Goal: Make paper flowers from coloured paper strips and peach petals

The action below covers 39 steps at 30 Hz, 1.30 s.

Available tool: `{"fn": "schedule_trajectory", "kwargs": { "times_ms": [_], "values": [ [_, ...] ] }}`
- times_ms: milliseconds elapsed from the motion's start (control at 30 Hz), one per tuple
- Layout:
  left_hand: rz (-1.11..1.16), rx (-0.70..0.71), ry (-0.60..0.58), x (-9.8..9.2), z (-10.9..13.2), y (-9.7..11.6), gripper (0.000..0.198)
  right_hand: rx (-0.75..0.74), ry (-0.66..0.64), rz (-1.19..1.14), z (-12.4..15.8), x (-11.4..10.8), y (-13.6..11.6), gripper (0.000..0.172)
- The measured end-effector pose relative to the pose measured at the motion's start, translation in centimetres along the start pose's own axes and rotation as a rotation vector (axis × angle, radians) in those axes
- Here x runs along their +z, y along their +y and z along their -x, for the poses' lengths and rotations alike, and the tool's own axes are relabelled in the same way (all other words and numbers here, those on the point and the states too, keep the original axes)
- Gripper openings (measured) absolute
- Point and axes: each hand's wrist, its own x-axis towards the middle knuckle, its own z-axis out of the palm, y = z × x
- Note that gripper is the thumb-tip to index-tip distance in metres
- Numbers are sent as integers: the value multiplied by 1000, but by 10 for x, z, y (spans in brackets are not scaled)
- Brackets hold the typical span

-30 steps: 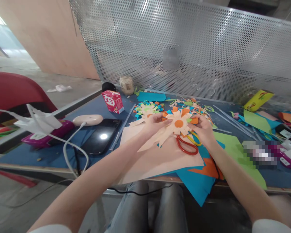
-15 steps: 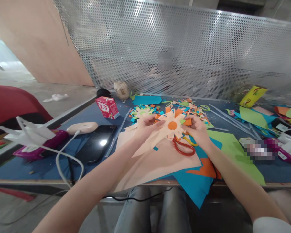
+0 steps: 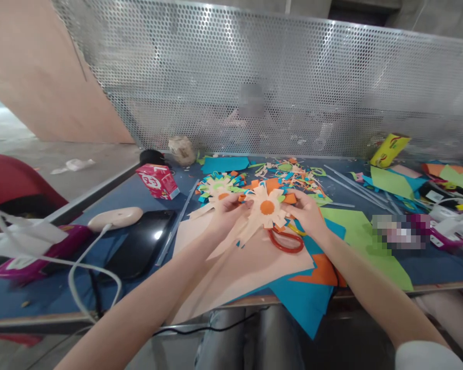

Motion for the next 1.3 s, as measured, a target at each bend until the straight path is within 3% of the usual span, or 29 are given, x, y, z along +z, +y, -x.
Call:
{"fn": "schedule_trajectory", "kwargs": {
  "times_ms": [267,533,733,833,1100,1300],
  "values": [
    [-41,7,-12,-1,1,0,30,54,16,-133,-3,-1,2,35],
    [-20,-89,-144,7,8,13,36,140,-32,18,-4,-2,-4,48],
    [-277,-52,-176,3,7,18,48,48,-86,152,-2,1,-14,30],
    [-369,6,-195,2,6,14,41,10,-77,216,-2,1,-14,27],
    [-383,191,-97,0,-2,6,23,4,-41,254,-5,0,-9,25],
    [-253,87,-97,-1,-6,3,26,3,-147,256,-6,1,-11,29]
  ]
}}
